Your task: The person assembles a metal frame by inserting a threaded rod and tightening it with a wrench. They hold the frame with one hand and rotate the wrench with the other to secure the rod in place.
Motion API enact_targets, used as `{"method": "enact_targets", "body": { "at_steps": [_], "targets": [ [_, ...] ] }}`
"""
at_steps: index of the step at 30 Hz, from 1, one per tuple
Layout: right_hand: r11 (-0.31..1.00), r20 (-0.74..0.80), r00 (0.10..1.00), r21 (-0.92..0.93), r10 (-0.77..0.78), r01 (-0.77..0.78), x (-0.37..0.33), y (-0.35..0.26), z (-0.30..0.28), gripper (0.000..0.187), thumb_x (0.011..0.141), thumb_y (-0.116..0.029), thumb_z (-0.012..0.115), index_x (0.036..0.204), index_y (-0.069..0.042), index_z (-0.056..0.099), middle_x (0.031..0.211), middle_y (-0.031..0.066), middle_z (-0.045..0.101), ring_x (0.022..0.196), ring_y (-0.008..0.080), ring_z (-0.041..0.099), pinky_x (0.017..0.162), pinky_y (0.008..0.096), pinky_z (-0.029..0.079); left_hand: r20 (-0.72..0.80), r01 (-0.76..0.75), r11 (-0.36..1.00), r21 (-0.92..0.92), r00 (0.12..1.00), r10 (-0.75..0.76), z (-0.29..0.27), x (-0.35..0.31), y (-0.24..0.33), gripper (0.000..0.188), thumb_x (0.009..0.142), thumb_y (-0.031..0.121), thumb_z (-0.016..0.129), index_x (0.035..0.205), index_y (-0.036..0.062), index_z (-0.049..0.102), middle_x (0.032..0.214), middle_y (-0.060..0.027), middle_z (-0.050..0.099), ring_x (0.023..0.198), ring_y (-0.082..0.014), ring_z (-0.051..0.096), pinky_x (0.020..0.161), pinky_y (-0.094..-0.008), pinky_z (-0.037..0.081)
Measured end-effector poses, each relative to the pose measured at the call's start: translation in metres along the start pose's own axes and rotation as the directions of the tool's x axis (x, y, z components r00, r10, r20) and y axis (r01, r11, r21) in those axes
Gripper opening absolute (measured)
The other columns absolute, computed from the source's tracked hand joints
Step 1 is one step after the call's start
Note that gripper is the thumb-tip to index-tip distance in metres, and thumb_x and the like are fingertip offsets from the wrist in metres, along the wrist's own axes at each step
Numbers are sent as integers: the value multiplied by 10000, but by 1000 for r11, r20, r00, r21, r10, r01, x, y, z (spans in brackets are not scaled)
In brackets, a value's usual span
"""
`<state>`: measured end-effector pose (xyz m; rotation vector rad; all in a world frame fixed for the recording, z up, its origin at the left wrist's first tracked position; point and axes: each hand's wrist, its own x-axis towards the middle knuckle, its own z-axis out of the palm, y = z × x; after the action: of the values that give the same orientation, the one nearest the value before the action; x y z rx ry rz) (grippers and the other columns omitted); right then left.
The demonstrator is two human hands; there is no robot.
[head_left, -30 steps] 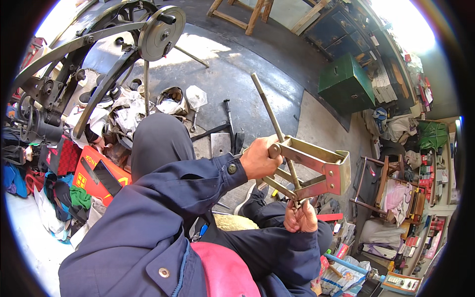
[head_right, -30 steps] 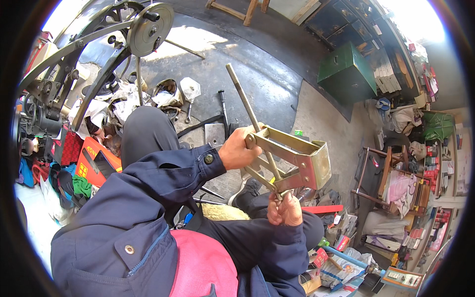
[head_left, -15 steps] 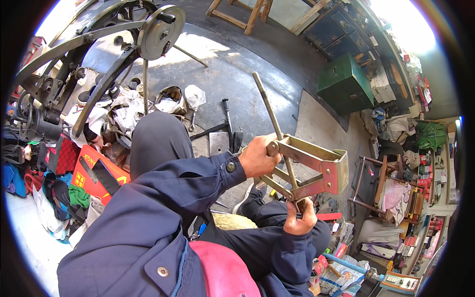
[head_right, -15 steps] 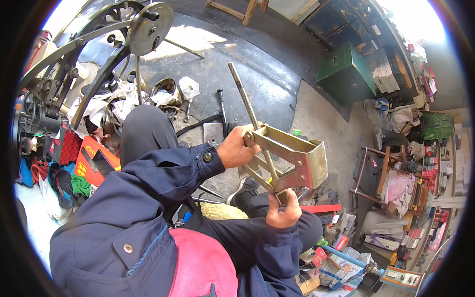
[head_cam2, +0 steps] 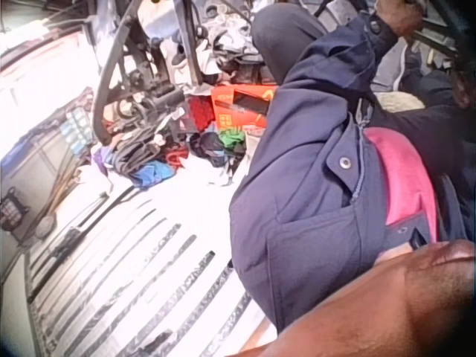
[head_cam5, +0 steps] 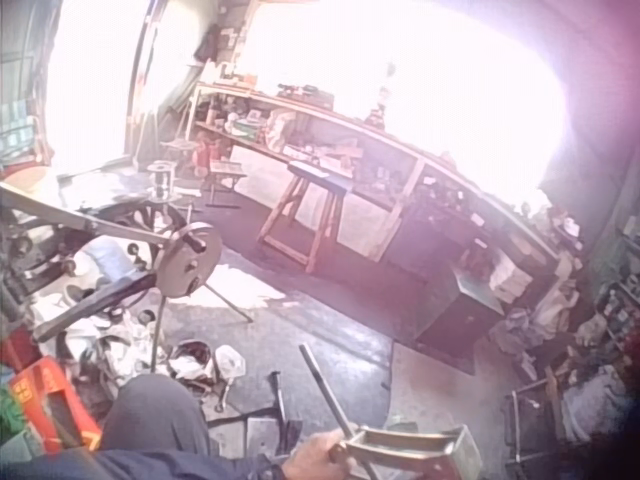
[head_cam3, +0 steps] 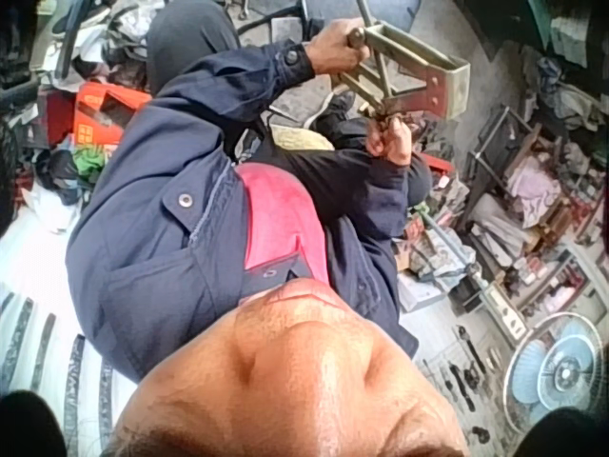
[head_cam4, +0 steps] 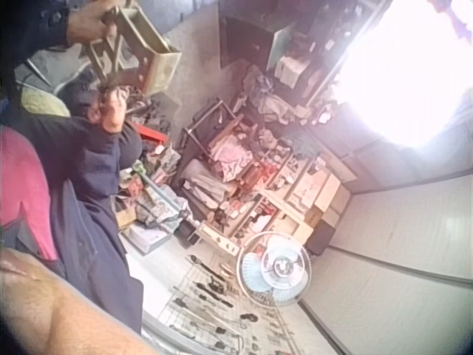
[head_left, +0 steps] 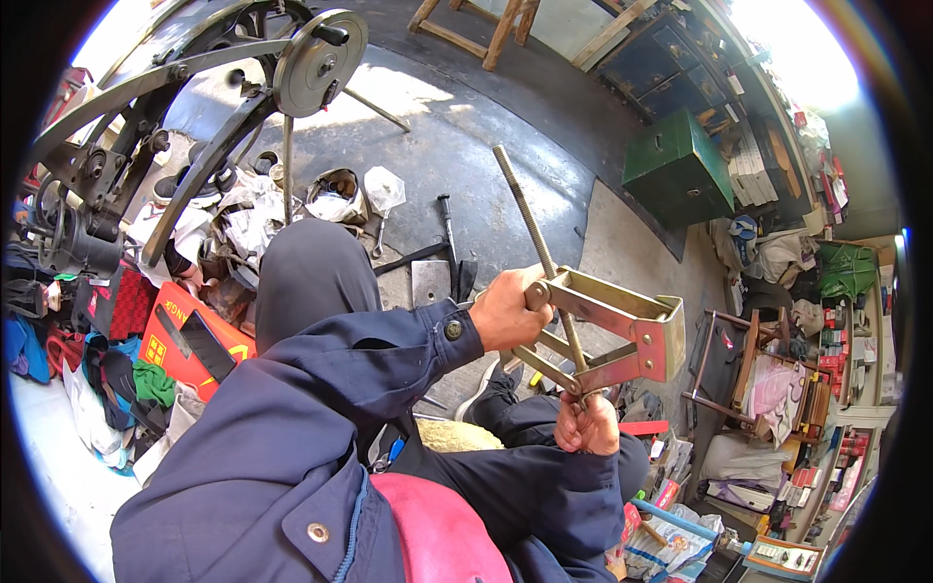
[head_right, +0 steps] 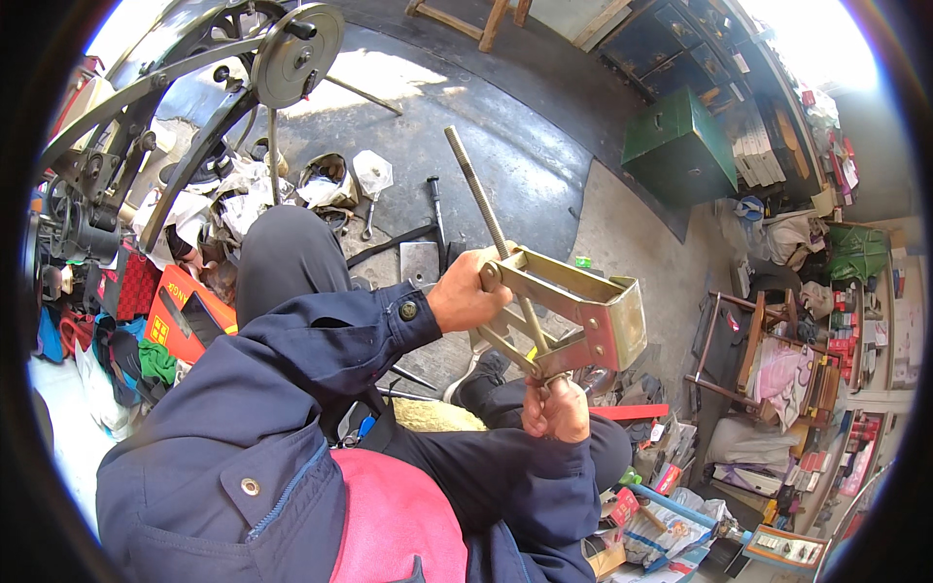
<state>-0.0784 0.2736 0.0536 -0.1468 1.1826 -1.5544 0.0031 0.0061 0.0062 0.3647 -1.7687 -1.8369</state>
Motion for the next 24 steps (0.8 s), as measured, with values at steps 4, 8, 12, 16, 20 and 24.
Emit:
{"method": "enact_targets", "body": {
  "at_steps": [4, 8, 12, 16, 20, 24],
  "targets": [
    [965, -77, 984, -219, -161, 141, -1, 0, 14, 387, 1069, -328, 658, 1155, 49, 635, 713, 76, 569, 490, 120, 464, 470, 279, 394, 11, 2, 1000, 20, 1000, -2, -2, 1, 2, 289, 831, 3, 578, 1104, -53, 652, 838, -178, 666, 751, -214, 631, 738, -376, 551],
    [494, -62, 795, -812, -603, 312, 2, 16, 19, 227, 999, -168, 769, 1057, 13, 645, 721, 53, 610, 553, 129, 539, 523, 267, 413, 8, 2, 1000, -19, 1000, -2, -2, 0, 2, 282, 828, 13, 597, 1097, -52, 651, 816, -149, 655, 745, -165, 604, 709, -361, 543],
    [-73, 218, 569, -961, -793, 266, 6, 25, 17, 277, 948, -141, 814, 1115, 14, 656, 767, 59, 648, 631, 151, 605, 569, 276, 462, 27, 9, 1000, 15, 1000, -9, -2, 0, 1, 320, 863, 41, 595, 1175, -8, 648, 890, -268, 681, 823, -458, 687, 747, -458, 553],
    [870, -174, 911, -405, -375, 281, 1, 16, 13, 433, 937, -138, 784, 1283, 37, 589, 839, 122, 646, 642, 202, 608, 592, 333, 505, -8, -27, 1000, 8, 1000, 27, 0, 1, -1, 344, 836, 23, 597, 1171, -37, 649, 869, -193, 675, 780, -263, 641, 737, -386, 553],
    [947, 114, 953, -126, -281, 295, -5, 9, 11, 508, 1087, -392, 569, 1334, 47, 509, 932, 152, 602, 631, 160, 552, 517, 314, 471, 9, -5, 1000, 9, 1000, 5, -1, 1, -1, 347, 824, 10, 591, 1161, -55, 647, 865, -166, 676, 766, -186, 632, 746, -358, 558],
    [966, -12, 998, 255, 54, -50, -4, 5, 3, 877, 1055, -757, 366, 1339, 51, 558, 769, 132, 568, 519, 150, 482, 460, 297, 415, 18, 23, 1000, 0, 1000, -23, -1, 0, 0, 335, 826, 7, 583, 1147, -57, 653, 876, -185, 684, 770, -212, 654, 763, -369, 564]
  ]
}}
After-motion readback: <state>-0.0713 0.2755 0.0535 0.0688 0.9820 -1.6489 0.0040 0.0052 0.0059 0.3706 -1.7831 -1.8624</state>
